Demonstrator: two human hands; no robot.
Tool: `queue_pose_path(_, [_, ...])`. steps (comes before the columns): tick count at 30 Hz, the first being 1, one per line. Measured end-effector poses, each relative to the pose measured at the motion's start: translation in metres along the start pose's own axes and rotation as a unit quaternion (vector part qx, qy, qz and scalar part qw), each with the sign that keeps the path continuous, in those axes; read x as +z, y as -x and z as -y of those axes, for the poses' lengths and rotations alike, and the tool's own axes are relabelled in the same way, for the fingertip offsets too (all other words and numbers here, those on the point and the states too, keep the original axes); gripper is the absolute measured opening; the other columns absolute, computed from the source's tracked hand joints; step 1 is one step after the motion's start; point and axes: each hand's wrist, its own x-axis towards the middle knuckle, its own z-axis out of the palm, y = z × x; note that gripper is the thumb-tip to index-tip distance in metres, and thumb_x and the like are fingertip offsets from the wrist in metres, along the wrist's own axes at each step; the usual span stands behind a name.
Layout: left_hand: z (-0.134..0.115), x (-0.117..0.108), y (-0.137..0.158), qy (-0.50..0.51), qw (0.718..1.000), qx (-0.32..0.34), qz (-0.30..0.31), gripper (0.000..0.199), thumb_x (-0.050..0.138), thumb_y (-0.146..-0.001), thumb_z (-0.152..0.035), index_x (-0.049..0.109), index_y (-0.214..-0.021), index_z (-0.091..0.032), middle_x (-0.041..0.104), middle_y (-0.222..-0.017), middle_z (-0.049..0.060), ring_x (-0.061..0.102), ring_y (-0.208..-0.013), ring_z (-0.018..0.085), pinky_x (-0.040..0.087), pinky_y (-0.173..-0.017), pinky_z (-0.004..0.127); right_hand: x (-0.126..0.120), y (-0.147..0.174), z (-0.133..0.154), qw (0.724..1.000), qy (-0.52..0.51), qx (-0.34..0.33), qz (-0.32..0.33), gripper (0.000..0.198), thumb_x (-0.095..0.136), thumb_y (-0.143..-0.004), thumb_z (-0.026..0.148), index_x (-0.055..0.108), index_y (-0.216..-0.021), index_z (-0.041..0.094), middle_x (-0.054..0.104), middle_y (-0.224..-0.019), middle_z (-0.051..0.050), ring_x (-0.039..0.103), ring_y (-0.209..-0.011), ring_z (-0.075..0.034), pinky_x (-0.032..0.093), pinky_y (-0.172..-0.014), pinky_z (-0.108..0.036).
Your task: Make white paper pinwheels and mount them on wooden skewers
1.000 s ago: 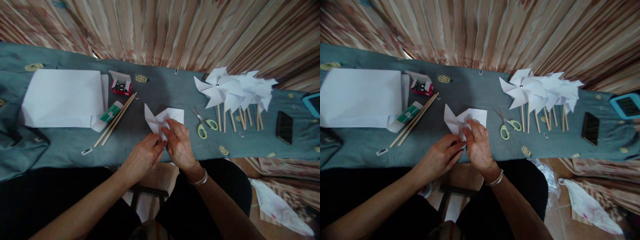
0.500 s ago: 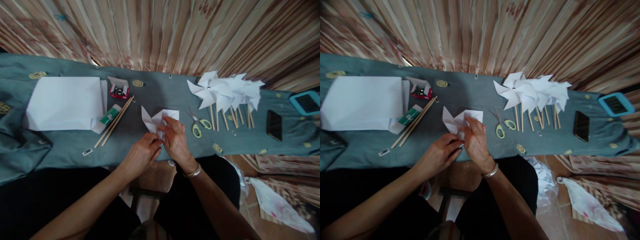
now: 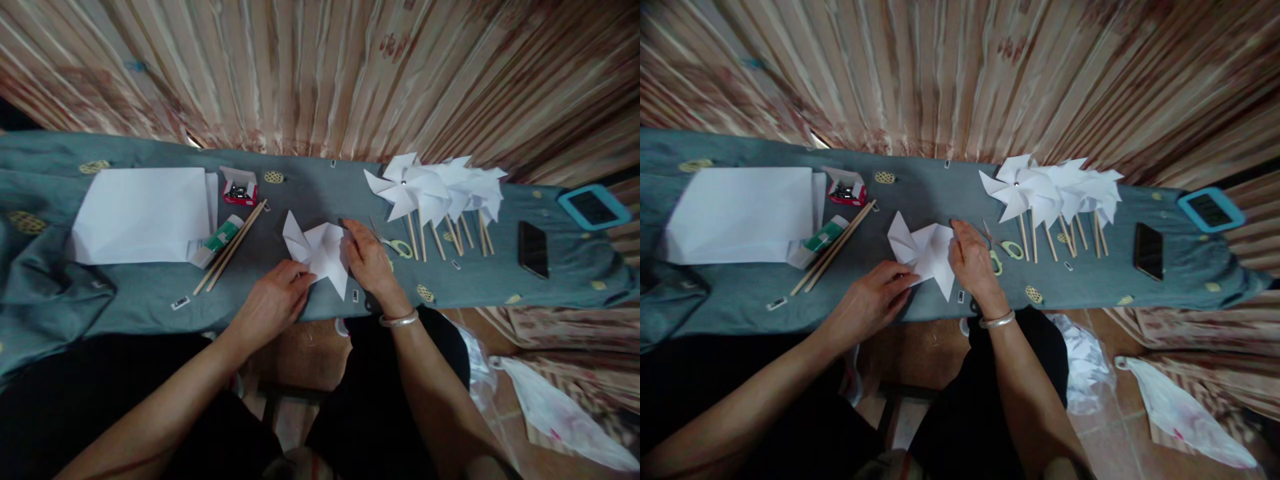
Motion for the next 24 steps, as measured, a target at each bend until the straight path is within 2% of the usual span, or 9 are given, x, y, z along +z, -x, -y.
queue_pose_path(3, [0.009,-0.005,0.001,-0.011,1.000,-0.002,-0.014,0.021,0.050,-0.089,-0.009,0.064,-0.105,-0.012,0.063,-0.102,0.011,0.060,-0.094,0.023,0.057,-0.080,0.038,-0.002,0.000,0.004,1.000,0.017,0.001,0.002,0.041,0.040,-0.091,0.022,0.062,-0.123,0.008,0.066,-0.124,-0.017,0.060,-0.118,-0.028,0.044,-0.106,-0.048])
queue_pose_path(7, [0.023,-0.011,0.002,-0.034,0.999,-0.017,-0.030,0.026,0.050,-0.088,-0.007,0.064,-0.108,-0.012,0.062,-0.112,0.013,0.058,-0.101,0.025,0.055,-0.087,0.043,-0.012,0.010,0.012,0.999,0.033,0.021,0.006,0.037,0.041,-0.093,0.025,0.067,-0.116,0.011,0.071,-0.115,-0.015,0.066,-0.108,-0.028,0.049,-0.098,-0.047])
queue_pose_path(10, [0.033,-0.016,0.002,-0.046,0.998,-0.026,-0.030,0.031,0.049,-0.086,-0.005,0.064,-0.111,-0.015,0.060,-0.119,0.012,0.056,-0.107,0.026,0.052,-0.094,0.045,-0.019,0.021,0.018,0.998,0.011,0.061,0.009,0.032,0.046,-0.092,0.026,0.070,-0.110,0.015,0.074,-0.108,-0.011,0.069,-0.100,-0.026,0.052,-0.092,-0.041])
queue_pose_path(13, [0.038,-0.021,0.001,-0.056,0.997,-0.031,-0.040,0.035,0.046,-0.085,-0.003,0.063,-0.112,-0.017,0.057,-0.126,0.011,0.053,-0.116,0.027,0.049,-0.100,0.047,-0.023,0.030,0.021,0.992,-0.031,0.118,0.036,0.026,0.055,-0.088,0.031,0.073,-0.102,0.019,0.076,-0.090,-0.006,0.071,-0.080,-0.022,0.054,-0.076,-0.033])
queue_pose_path(16, [0.029,-0.025,0.001,-0.069,0.994,-0.038,-0.072,0.037,0.046,-0.085,-0.003,0.059,-0.118,-0.016,0.052,-0.134,0.013,0.048,-0.124,0.029,0.045,-0.102,0.051,-0.023,0.036,0.021,0.980,-0.083,0.166,0.070,0.025,0.061,-0.083,0.033,0.073,-0.098,0.019,0.073,-0.075,-0.002,0.066,-0.063,-0.017,0.051,-0.063,-0.028])
queue_pose_path(18, [0.016,-0.023,0.002,-0.065,0.994,-0.022,-0.080,0.032,0.049,-0.089,-0.009,0.057,-0.119,-0.015,0.055,-0.130,0.014,0.050,-0.119,0.029,0.048,-0.096,0.050,-0.023,0.038,0.020,0.973,-0.114,0.182,0.086,0.026,0.062,-0.082,0.034,0.073,-0.100,0.018,0.072,-0.073,-0.001,0.063,-0.060,-0.015,0.048,-0.060,-0.027])
queue_pose_path(21, [-0.005,-0.016,0.006,-0.052,0.997,0.031,-0.037,0.024,0.058,-0.089,-0.028,0.061,-0.108,-0.013,0.064,-0.107,0.013,0.057,-0.097,0.028,0.053,-0.079,0.045,-0.024,0.039,0.019,0.968,-0.127,0.193,0.099,0.027,0.062,-0.081,0.034,0.072,-0.099,0.017,0.071,-0.071,-0.001,0.061,-0.058,-0.015,0.046,-0.059,-0.027])
queue_pose_path(24, [-0.015,-0.007,0.009,-0.058,0.998,0.033,0.010,0.024,0.063,-0.086,-0.026,0.062,-0.104,-0.011,0.065,-0.102,0.012,0.058,-0.092,0.027,0.054,-0.076,0.042,-0.026,0.041,0.020,0.970,-0.113,0.189,0.105,0.026,0.062,-0.082,0.034,0.072,-0.098,0.017,0.070,-0.071,-0.002,0.062,-0.060,-0.015,0.045,-0.058,-0.026])
